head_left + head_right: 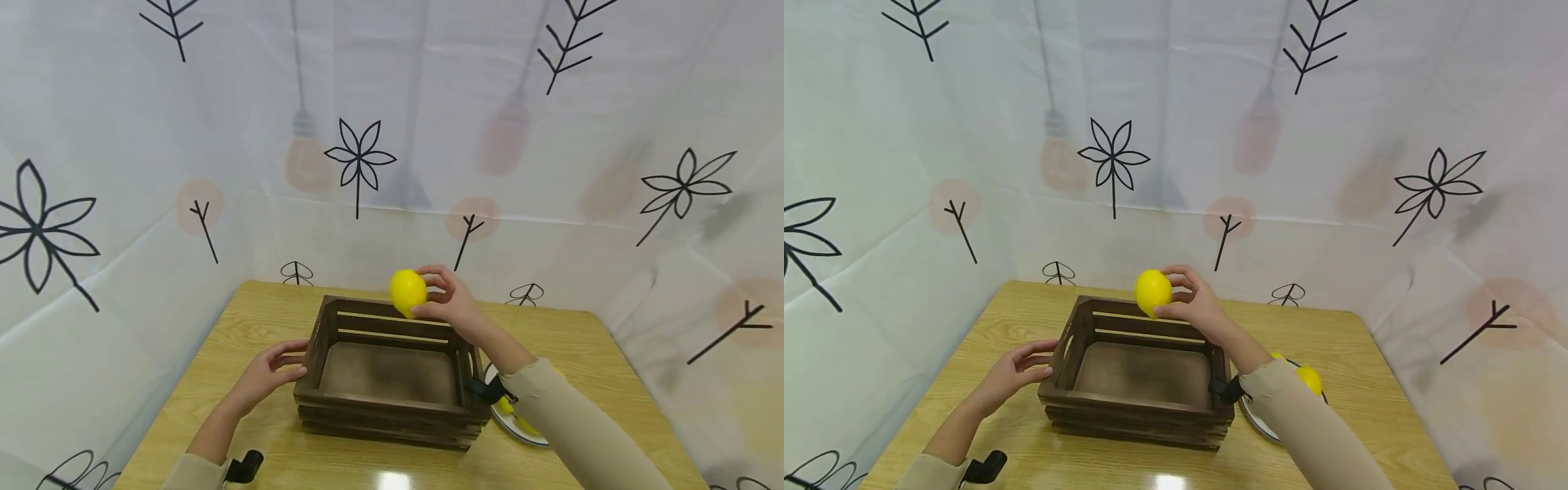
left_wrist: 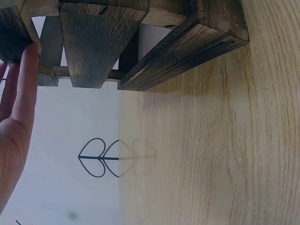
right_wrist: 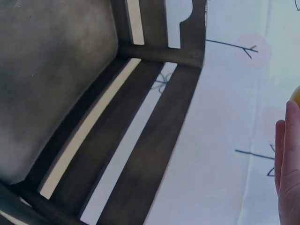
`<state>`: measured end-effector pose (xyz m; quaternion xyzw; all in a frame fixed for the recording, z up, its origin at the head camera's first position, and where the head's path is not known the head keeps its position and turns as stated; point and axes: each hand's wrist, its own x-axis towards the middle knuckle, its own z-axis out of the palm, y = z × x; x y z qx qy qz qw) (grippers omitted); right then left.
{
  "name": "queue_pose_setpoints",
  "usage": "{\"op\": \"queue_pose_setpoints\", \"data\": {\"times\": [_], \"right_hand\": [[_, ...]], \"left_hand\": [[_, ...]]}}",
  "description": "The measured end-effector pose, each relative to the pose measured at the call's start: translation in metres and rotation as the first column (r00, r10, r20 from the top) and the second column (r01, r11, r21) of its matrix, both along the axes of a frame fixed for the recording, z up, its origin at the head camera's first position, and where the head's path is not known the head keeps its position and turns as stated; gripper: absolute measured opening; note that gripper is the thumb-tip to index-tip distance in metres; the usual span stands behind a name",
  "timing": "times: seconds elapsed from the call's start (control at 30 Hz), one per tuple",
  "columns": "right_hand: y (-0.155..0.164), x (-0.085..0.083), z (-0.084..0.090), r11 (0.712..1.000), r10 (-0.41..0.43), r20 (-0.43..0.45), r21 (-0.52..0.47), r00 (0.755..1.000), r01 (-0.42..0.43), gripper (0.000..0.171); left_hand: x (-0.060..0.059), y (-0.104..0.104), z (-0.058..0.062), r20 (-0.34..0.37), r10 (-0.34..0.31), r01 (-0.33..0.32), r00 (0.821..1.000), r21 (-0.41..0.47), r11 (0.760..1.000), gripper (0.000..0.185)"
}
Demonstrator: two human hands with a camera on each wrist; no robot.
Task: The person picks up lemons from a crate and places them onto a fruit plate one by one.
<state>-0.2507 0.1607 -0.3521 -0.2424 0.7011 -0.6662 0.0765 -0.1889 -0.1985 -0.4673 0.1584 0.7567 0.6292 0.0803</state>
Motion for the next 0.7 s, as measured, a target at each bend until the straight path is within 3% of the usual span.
{"op": "queue_pose_setpoints", "data": {"times": [0.7], "right_hand": [[0.040, 0.024, -0.007, 0.993, -0.102, -0.009, 0.051, 0.995, 0.102, 0.059]], "left_hand": [[-0.001, -0.001, -0.002, 0.005, 0.014, -0.014, 1.000, -0.012, 1.000, 0.053]]}}
